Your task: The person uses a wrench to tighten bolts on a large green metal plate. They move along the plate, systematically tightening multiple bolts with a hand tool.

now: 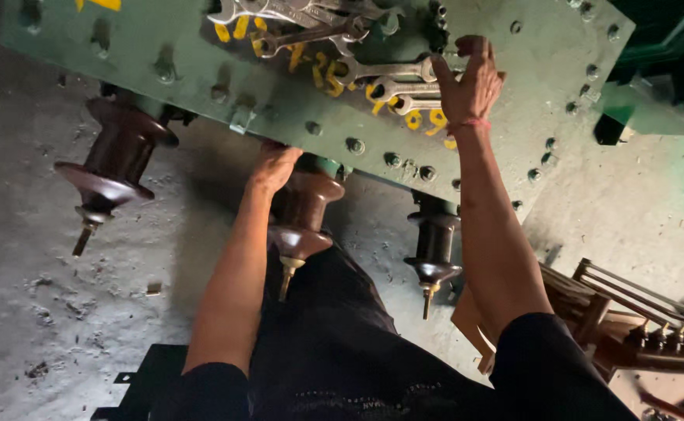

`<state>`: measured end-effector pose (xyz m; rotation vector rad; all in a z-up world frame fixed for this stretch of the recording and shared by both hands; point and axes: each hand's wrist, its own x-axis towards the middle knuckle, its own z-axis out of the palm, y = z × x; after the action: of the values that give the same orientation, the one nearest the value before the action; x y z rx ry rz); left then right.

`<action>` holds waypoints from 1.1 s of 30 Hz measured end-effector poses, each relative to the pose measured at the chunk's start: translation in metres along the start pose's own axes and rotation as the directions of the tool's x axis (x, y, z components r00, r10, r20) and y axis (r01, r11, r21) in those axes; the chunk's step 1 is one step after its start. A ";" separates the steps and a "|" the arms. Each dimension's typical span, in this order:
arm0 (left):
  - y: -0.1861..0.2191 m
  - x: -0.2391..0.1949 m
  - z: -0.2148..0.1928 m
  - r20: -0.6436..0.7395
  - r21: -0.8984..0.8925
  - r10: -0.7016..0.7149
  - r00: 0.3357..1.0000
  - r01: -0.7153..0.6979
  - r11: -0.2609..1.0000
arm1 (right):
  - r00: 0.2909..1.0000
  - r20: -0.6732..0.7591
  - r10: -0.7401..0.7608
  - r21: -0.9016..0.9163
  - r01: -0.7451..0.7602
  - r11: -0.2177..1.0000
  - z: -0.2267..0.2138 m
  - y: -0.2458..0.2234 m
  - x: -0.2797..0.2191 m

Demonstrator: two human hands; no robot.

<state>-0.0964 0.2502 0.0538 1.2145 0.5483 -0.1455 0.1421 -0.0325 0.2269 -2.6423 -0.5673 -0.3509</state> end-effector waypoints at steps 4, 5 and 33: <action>-0.012 0.011 -0.007 0.027 0.090 -0.174 0.984 0.170 0.981 | 0.997 0.067 0.043 0.016 -0.044 0.999 0.019 -0.002 0.017; -0.017 0.014 -0.007 0.056 -0.202 -0.167 0.984 0.175 0.964 | 0.985 0.127 0.117 0.071 -0.127 0.989 0.022 -0.003 0.021; -0.006 0.018 -0.057 0.104 -0.761 -0.123 0.987 0.159 0.629 | 0.951 -0.164 0.263 -0.010 -0.268 0.963 0.052 0.062 0.002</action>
<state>-0.1012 0.3042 0.0266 0.3145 0.5808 -0.0534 0.1788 -0.0606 0.1604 -2.6446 -0.1512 -0.4871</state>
